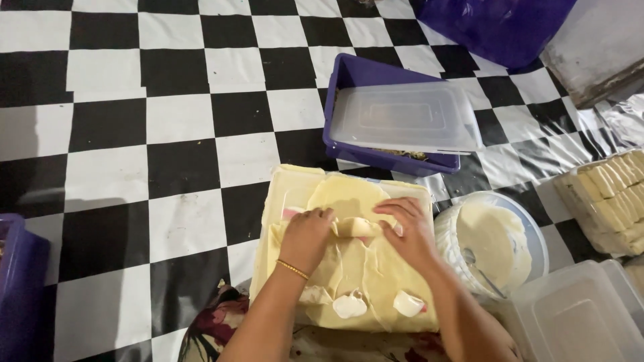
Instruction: The person is preparing rolled food items by laying out dough sheets, adding filling, and rolling them into shape on a tray.
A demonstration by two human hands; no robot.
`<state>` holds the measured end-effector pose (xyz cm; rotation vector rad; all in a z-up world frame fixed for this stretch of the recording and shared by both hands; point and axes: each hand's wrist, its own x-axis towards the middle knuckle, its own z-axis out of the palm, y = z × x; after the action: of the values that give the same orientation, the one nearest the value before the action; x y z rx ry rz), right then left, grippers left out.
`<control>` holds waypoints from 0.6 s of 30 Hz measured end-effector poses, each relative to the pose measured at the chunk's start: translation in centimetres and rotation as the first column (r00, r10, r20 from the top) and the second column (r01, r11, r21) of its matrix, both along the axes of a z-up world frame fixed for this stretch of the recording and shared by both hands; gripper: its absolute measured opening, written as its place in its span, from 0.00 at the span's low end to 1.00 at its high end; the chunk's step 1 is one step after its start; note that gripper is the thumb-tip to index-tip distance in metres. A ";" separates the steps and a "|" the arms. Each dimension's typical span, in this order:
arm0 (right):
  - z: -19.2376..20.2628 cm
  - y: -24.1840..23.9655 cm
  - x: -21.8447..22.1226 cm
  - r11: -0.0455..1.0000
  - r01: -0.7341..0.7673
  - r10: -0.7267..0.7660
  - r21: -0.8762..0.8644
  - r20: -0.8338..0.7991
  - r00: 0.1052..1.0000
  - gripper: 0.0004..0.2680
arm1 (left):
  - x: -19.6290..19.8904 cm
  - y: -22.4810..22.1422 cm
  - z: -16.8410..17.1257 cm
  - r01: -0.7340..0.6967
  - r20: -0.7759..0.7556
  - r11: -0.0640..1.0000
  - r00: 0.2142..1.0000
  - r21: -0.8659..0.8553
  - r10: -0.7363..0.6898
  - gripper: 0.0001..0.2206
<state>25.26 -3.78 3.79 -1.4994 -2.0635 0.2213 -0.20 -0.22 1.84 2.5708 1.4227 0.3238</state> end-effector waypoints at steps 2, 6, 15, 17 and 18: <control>-0.6 -1.0 2.0 0.996 0.064 -0.059 -0.059 0.080 0.995 0.10 | 0.7 -0.4 0.9 0.061 0.052 0.998 0.997 0.020 -0.062 0.08; -1.1 -2.6 2.9 0.956 0.197 -0.142 -0.217 0.244 0.959 0.09 | 1.9 -1.3 1.8 0.179 0.156 0.982 0.973 -0.062 -0.168 0.06; -1.7 -2.5 1.3 0.967 0.254 -0.239 -0.039 0.219 0.946 0.04 | 2.0 -1.2 0.9 0.084 0.163 0.988 0.985 -0.130 -0.063 0.18; -1.7 -1.5 0.2 0.984 0.176 -0.180 0.039 0.203 0.963 0.05 | 1.8 -0.7 0.4 0.051 0.178 0.992 0.984 -0.111 -0.031 0.17; -1.7 -1.0 -0.5 0.988 0.095 -0.117 0.120 0.190 0.975 0.06 | 1.7 -0.5 0.1 0.016 0.192 0.996 0.981 -0.092 0.002 0.16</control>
<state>24.77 -4.76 2.13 -1.6128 -2.1005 -0.0844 1.48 -0.70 1.95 2.3971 1.3282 0.4786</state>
